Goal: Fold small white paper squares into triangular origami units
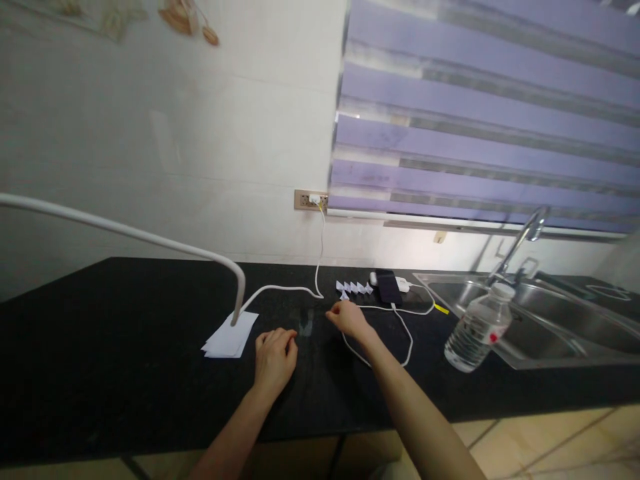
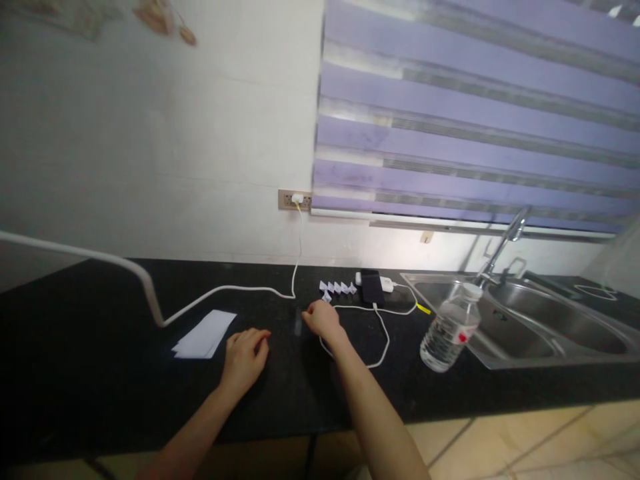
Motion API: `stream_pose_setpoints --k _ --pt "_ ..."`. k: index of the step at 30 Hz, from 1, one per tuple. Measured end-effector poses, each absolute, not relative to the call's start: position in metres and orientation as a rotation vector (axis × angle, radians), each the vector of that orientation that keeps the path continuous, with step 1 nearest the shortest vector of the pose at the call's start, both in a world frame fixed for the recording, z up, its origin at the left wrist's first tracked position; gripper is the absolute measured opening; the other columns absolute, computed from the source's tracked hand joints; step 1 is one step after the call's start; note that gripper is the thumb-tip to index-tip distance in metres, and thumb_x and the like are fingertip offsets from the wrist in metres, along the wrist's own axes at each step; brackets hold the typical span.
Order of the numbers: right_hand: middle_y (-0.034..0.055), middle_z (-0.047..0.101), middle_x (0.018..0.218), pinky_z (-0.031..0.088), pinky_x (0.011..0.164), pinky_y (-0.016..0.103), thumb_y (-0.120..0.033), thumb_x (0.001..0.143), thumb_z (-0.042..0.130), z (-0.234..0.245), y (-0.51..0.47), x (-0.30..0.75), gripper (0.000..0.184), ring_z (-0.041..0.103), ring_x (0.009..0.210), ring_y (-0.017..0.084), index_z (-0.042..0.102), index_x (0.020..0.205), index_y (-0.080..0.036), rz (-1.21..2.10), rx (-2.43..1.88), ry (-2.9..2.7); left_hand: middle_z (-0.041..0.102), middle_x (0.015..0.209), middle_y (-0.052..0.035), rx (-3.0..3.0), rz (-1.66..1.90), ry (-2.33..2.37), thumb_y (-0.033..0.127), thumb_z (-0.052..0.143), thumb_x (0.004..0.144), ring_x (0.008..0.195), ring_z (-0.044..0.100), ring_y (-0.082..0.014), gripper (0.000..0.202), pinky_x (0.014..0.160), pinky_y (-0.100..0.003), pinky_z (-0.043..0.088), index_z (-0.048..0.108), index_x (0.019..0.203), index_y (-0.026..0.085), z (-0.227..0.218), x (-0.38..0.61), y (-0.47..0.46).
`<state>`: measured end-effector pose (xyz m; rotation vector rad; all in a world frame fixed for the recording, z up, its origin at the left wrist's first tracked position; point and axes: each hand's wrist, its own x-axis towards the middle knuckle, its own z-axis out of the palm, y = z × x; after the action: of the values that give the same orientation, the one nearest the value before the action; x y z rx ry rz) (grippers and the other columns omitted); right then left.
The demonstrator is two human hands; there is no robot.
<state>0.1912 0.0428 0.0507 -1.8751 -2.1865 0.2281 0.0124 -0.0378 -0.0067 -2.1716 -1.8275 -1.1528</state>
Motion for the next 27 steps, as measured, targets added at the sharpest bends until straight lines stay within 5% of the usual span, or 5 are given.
stream_pose_setpoints --k 27 --pt "0.0072 0.064 0.085 0.038 0.068 0.023 -0.024 0.075 0.05 0.01 -0.018 0.114 0.02 0.057 0.078 0.016 0.067 0.082 -0.017 0.414 -1.471 -2.352 0.059 0.106 -0.0133 -1.986 -0.245 -2.397 0.036 0.042 0.076 0.1 0.051 -0.0289 0.033 0.079 -0.043 0.038 0.063 0.095 0.018 0.027 -0.092 -0.023"
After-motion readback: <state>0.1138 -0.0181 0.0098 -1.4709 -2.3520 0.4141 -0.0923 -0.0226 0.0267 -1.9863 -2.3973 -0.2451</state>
